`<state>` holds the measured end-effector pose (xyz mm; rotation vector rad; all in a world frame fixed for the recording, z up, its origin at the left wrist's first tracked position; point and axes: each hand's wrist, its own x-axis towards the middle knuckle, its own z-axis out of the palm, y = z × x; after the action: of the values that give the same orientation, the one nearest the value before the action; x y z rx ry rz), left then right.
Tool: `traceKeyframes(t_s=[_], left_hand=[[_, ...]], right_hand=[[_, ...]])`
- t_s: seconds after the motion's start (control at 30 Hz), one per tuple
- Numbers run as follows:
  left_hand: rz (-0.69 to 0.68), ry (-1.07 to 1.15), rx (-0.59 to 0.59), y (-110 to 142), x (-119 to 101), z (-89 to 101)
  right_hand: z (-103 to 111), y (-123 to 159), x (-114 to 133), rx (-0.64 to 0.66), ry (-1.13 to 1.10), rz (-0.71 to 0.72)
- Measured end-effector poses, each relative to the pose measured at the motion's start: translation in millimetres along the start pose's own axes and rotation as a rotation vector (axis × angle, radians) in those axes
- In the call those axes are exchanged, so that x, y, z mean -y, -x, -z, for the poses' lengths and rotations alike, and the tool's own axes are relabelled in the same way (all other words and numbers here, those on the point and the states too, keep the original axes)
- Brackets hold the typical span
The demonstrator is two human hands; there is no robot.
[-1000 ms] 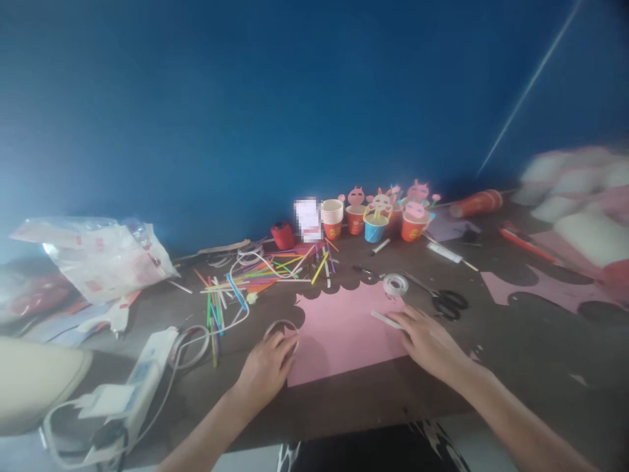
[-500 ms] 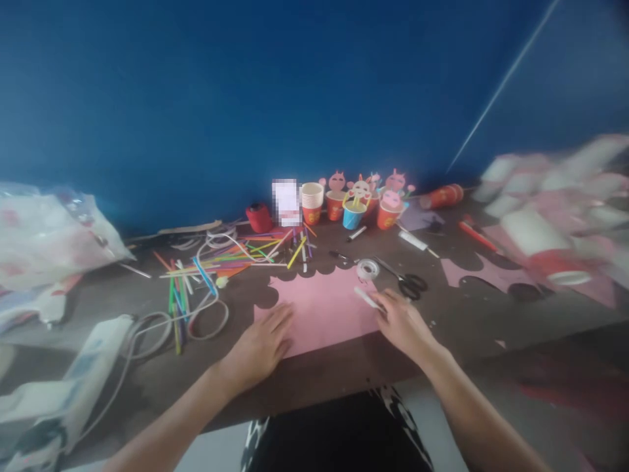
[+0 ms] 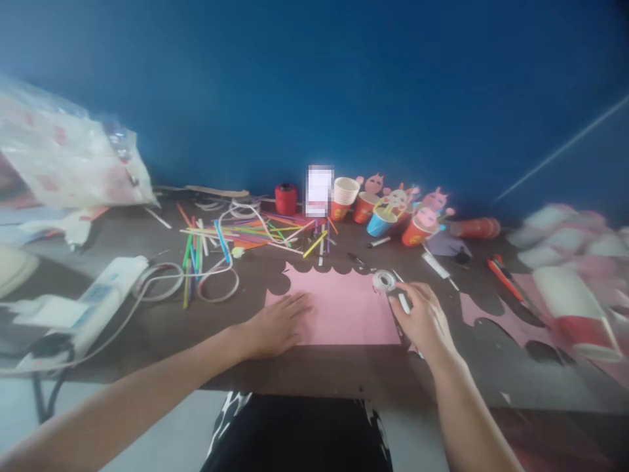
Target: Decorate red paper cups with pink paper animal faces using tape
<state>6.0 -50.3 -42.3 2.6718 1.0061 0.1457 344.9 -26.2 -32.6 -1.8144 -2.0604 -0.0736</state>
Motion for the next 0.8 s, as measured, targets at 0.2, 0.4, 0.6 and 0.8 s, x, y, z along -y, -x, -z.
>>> traceKeyframes(t_s=[0.2, 0.4, 0.6, 0.8], left_hand=[[-0.023, 0.009, -0.046, -6.4, -1.8, -9.5], [-0.013, 0.029, -0.032, -7.8, -2.5, -7.7], [0.022, 0.003, -0.038, -18.2, -9.5, -10.4], [-0.058, -0.041, 0.002, -35.4, -10.6, 6.4]], right_hand=[[-28.2, -39.2, 0.9, 0.098, 0.155, 0.136], [-32.8, -41.8, -5.4, 0.124, 0.161, 0.132], [-33.0, -40.5, -4.1, 0.184, 0.098, 0.152], [-41.8, -36.5, -19.5, 0.202, 0.121, 0.151]])
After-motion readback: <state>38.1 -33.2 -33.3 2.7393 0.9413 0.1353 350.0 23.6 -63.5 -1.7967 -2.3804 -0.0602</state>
